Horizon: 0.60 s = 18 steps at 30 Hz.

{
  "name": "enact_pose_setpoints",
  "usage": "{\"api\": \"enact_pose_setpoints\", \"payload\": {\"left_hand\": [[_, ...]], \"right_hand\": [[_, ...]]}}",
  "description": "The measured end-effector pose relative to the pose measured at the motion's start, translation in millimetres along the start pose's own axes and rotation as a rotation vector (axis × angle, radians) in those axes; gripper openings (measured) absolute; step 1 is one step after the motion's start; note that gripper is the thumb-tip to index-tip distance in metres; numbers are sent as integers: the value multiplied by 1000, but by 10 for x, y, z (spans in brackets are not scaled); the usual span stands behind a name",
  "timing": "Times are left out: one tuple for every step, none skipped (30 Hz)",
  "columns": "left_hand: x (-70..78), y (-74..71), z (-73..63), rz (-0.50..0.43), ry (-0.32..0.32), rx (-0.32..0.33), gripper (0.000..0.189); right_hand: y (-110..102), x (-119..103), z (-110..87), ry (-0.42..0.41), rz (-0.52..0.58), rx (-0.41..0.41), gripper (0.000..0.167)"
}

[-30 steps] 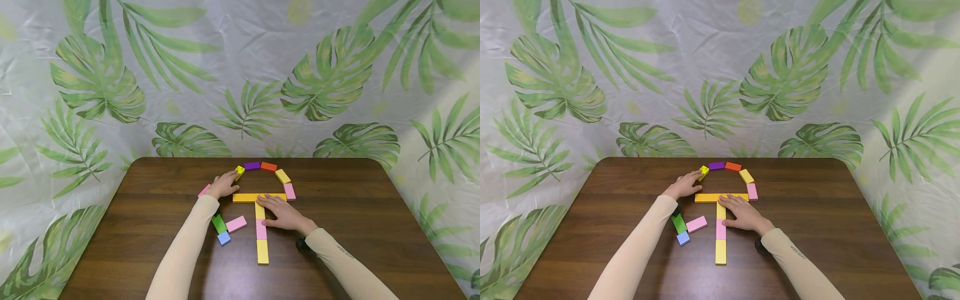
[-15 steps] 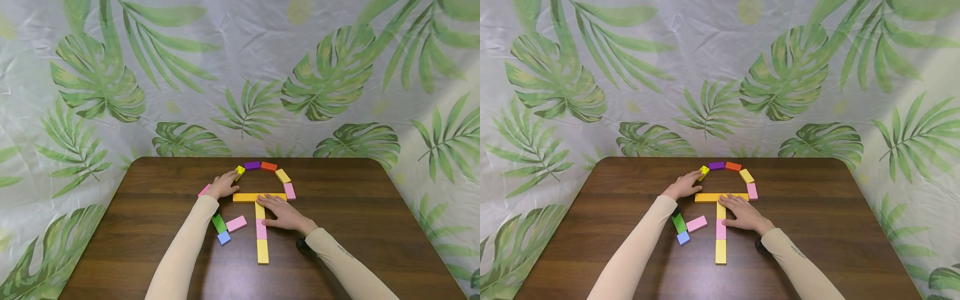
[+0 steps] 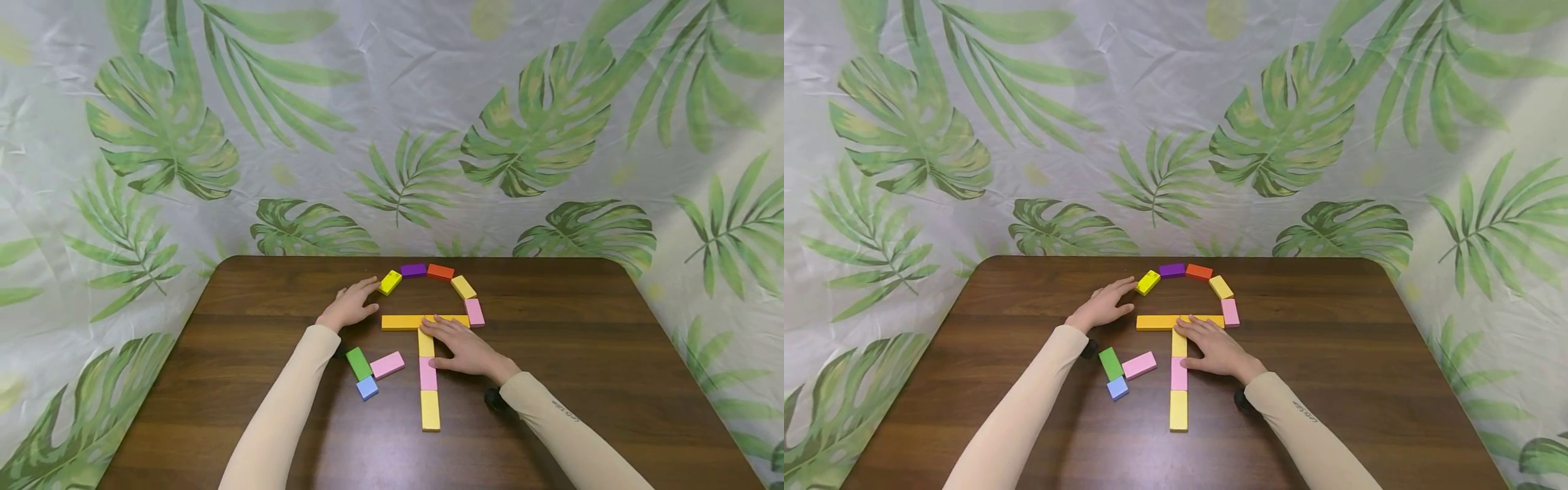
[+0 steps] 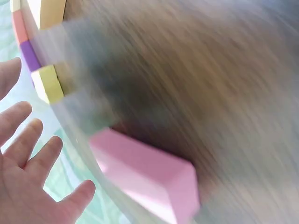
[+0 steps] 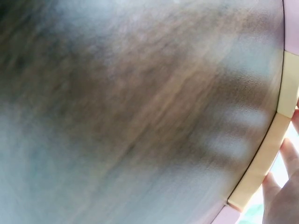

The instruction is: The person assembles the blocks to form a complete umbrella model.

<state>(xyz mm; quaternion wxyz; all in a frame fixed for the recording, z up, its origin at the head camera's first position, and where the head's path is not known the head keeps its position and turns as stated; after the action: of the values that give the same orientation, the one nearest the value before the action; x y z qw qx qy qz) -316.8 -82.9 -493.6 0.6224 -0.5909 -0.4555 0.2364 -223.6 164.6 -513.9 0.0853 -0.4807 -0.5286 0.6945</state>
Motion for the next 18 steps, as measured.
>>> {"api": "enact_pose_setpoints", "payload": {"left_hand": [[-25,-15,-40,-5,2,6,56],[-50,-30,-81,-9,5,13,56],[-73,-46,-122,-14,4,17,56],[-96,-59,-163,-17,3,23,56],[-116,-73,-204,-25,3,30,55],[-136,-83,-243,-29,4,40,55],[-156,-91,-281,-31,6,50,55],[-180,-93,-316,-28,10,62,55],[-201,-97,-351,-33,9,65,55],[-222,-100,-387,-34,11,67,56],[-251,-95,-415,-35,16,69,56],[-278,-89,-443,-36,20,66,57],[-303,-85,-473,-41,23,60,57],[-328,-80,-500,-41,26,57,58],[-350,-79,-526,-48,27,48,58],[-372,-73,-550,-49,30,44,59],[-393,-64,-569,-53,32,39,59],[-404,-62,-590,-52,32,35,59]], "right_hand": [[-2,-1,-2,2,-4,-1,73],[-4,-2,-3,2,-1,-1,73],[-4,-3,-3,0,0,-1,73],[-7,-4,-5,0,1,-3,74],[-8,-4,-6,1,3,-4,74],[-7,-5,-6,0,4,-4,74],[-7,-6,-6,1,7,-4,74],[-5,-6,-6,0,8,-4,74],[-3,-5,-5,3,9,-5,74],[-1,-5,-4,6,10,-6,74],[2,-5,-2,8,10,-6,74],[4,-6,-2,10,10,-7,74],[5,-8,-1,12,10,-8,74],[4,-11,0,12,11,-9,74],[3,-14,1,13,13,-10,73],[1,-19,1,11,13,-10,73],[-2,-22,0,11,14,-11,73],[-4,-25,0,11,13,-10,73]]}}
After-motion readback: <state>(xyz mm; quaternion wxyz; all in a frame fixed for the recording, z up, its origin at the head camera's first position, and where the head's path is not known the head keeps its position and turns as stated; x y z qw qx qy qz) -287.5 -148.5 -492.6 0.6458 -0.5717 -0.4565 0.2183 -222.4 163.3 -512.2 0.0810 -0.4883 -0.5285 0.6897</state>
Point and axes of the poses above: each hand's wrist, its own z-axis towards the middle knuckle, its own y-axis out of the palm, x = y × z, the point moved 3 cm from there along z, towards the middle knuckle, and after that the axes turned 9 degrees about z, right-handed, at the moved point
